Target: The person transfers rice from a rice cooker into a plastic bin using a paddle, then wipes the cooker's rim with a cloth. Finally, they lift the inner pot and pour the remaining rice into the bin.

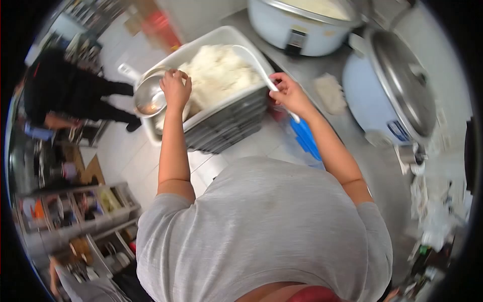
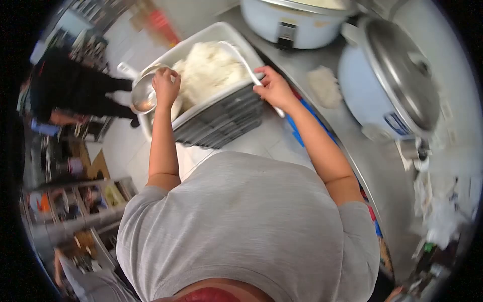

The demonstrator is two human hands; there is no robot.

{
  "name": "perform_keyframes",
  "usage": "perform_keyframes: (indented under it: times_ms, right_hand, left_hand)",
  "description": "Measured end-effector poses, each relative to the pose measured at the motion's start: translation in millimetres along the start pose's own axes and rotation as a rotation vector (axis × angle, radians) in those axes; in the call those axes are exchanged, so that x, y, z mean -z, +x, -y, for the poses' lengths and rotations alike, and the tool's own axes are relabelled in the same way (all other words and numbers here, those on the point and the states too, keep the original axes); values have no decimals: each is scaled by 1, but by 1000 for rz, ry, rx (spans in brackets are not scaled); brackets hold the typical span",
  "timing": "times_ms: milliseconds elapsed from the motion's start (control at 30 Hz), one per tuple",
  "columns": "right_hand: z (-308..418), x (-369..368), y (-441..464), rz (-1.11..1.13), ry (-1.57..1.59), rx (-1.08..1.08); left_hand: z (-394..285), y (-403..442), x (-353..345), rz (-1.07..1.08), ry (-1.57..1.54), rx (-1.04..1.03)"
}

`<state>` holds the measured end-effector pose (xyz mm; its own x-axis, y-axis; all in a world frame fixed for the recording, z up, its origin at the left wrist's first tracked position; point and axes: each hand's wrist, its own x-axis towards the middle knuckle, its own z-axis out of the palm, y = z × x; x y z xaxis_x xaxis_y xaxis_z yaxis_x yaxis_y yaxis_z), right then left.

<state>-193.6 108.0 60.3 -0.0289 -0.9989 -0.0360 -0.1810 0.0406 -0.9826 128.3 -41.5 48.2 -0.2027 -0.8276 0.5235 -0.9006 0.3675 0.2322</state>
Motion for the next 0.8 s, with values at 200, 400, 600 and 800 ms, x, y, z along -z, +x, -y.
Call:
perform_keyframes:
  times_ms: [200, 400, 600, 800]
  right_hand:
    - [-22, -93, 116, -229, -689, 127]
    - [-53, -128, 123, -343, -844, 192]
    - [-25, -111, 51, -500, -798, 72]
    - [-49, -100, -49, -680, -798, -43]
  left_hand:
    - [137, 5, 46, -47, 203, 582]
    - [223, 6, 29, 274, 74, 537]
    - [261, 28, 11, 261, -58, 65]
    - [238, 36, 24, 276, 115, 70]
